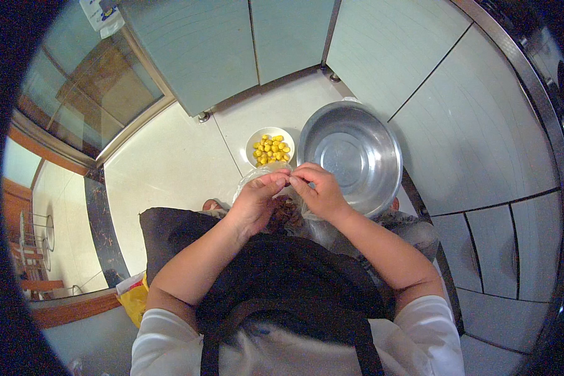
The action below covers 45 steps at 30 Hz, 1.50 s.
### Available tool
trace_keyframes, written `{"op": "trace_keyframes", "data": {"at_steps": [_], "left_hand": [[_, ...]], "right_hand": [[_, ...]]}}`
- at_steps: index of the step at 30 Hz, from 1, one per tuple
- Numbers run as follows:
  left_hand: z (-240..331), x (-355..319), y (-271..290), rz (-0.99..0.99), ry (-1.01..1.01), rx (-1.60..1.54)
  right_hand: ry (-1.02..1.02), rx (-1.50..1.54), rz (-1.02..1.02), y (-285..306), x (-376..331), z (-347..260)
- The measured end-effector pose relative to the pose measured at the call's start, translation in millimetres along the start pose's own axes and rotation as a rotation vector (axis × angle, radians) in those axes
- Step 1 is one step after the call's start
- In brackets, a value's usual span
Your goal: The person sits on the kitchen floor and peels small yellow fruits by hand, placing the peeled pieces into a white bowl and the peels into a metal bowl. The person occasionally reaches for a utensil from the counter but continues peeling by hand.
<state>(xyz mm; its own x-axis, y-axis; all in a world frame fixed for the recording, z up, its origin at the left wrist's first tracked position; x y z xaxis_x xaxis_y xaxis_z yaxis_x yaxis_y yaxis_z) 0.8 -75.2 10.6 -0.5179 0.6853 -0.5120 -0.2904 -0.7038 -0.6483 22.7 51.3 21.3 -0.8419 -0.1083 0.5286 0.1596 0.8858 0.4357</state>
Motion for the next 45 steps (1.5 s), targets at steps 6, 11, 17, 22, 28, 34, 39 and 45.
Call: {"op": "trace_keyframes", "data": {"at_steps": [6, 11, 17, 22, 28, 34, 39, 45], "left_hand": [[2.5, -3.5, -5.1, -0.035, 0.017, 0.004], [5.8, -2.8, -5.2, -0.015, 0.01, 0.102], [4.7, -5.2, -4.7, -0.011, 0.064, 0.079], [2.3, -7.6, -4.7, -0.13, 0.102, 0.071], [0.9, -6.0, -4.1, -0.172, 0.1, 0.073], [-0.1, 2.4, 4.2, -0.034, -0.027, 0.197], [0.4, -3.2, -3.5, -0.098, -0.017, 0.214], [6.0, 5.2, 6.8, 0.052, -0.2, 0.755]], "right_hand": [[0.069, -0.003, 0.016, -0.2, 1.4, -4.5], [0.061, 0.009, 0.019, -0.1, -0.7, -3.3], [-0.085, 0.176, -0.052, -1.7, -1.2, -2.1], [-0.282, 0.348, -0.096, -3.7, -2.6, 3.8], [-0.316, 0.349, -0.096, -4.7, -5.7, 14.1], [-0.165, 0.095, -0.1, -1.8, -5.7, 12.0], [-0.314, 0.191, -0.21, -0.4, -9.0, 13.0], [-0.415, 0.079, 0.023, 29.0, -26.2, 55.0]]}}
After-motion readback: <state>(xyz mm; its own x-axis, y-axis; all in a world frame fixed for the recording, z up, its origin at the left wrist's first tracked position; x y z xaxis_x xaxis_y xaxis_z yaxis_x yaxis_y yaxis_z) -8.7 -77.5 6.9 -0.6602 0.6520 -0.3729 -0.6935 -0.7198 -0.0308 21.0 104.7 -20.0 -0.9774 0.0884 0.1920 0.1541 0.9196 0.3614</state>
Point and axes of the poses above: each hand's wrist, its own x-axis towards the middle knuckle, its own y-axis out of the back of the hand, z = x × y, the point moved 4 cm from there along x, towards the middle knuckle, and after that the axes turned 12 degrees about y, right-handed, at the moved point
